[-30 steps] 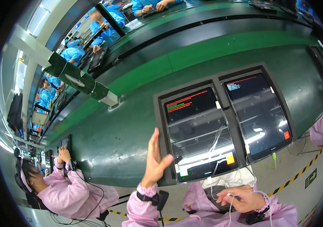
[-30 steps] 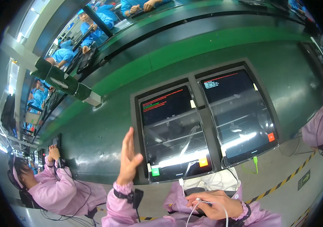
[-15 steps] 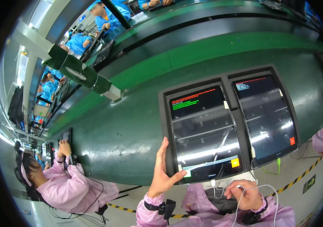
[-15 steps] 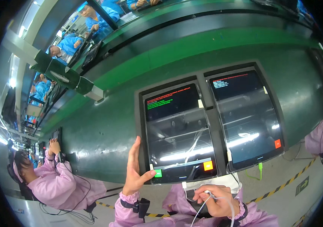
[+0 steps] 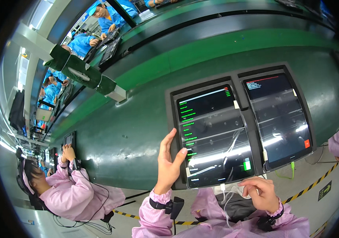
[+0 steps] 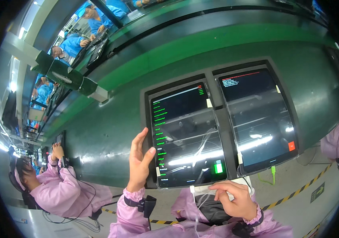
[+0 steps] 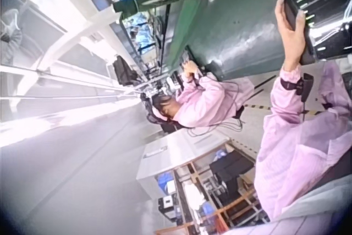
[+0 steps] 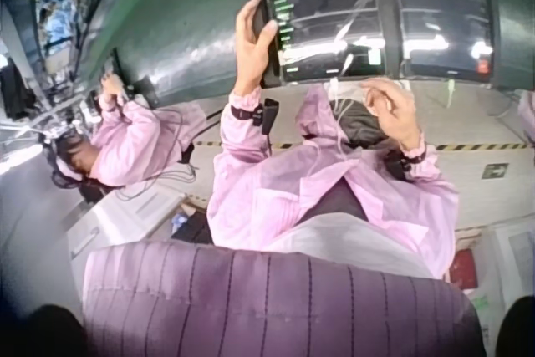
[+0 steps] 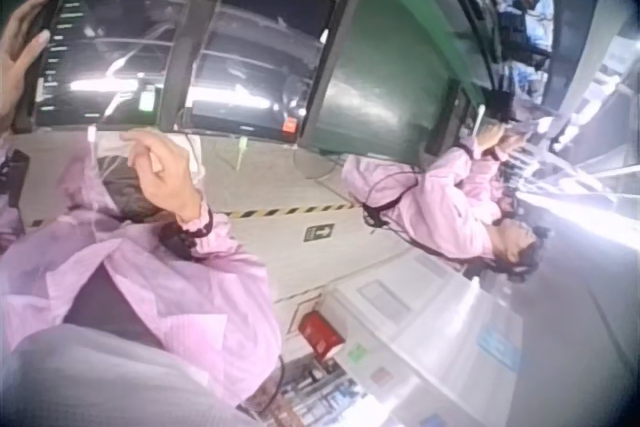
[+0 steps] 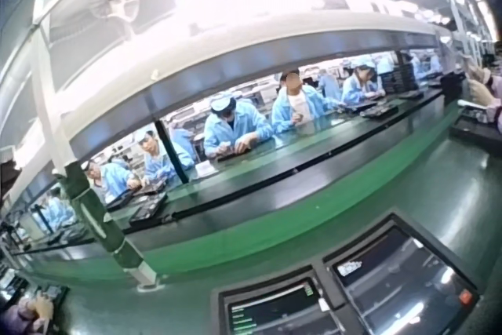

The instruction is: Testing tablet functionality by connecting a charging/data cable and checking the screen display on an industrial assembly line.

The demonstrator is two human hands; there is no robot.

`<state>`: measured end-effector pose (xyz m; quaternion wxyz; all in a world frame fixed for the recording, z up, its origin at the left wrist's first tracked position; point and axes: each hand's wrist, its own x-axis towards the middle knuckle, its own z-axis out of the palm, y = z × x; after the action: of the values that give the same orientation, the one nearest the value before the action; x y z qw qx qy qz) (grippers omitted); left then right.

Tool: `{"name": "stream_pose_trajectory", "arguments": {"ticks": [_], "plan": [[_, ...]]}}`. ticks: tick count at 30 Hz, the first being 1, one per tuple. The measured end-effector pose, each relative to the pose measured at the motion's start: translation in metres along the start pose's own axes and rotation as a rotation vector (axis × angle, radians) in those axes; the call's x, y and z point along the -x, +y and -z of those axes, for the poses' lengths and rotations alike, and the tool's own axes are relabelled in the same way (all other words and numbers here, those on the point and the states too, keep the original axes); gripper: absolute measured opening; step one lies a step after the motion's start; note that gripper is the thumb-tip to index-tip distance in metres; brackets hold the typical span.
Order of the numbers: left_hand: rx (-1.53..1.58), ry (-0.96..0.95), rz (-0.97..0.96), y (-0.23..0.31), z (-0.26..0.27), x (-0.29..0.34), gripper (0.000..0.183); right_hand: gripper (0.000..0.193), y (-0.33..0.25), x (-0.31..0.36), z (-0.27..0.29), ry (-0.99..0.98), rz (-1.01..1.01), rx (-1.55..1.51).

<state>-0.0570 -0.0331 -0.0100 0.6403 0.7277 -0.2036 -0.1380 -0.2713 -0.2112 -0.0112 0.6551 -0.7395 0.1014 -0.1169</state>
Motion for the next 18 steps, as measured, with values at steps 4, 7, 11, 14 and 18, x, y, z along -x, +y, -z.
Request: {"name": "stream_pose_trajectory", "arguments": {"ticks": [4, 7, 11, 14, 18], "plan": [[-0.104, 0.008, -0.032, 0.001, -0.003, -0.01, 0.055, 0.02, 0.007, 0.001, -0.005, -0.016, 0.019, -0.069], [-0.163, 0.015, -0.094, 0.0, -0.004, -0.012, 0.054, 0.017, 0.007, 0.0, -0.01, -0.02, 0.022, -0.049], [-0.14, 0.032, -0.076, -0.003, -0.005, -0.011, 0.053, 0.01, 0.003, -0.004, -0.023, -0.003, 0.038, 0.024], [-0.107, 0.044, -0.065, -0.004, -0.005, -0.01, 0.052, 0.01, 0.002, -0.006, -0.036, -0.103, -0.056, 0.063], [-0.037, 0.034, -0.084, -0.002, -0.005, -0.004, 0.051, 0.014, 0.006, -0.01, -0.048, -0.115, -0.103, 0.099]]}}
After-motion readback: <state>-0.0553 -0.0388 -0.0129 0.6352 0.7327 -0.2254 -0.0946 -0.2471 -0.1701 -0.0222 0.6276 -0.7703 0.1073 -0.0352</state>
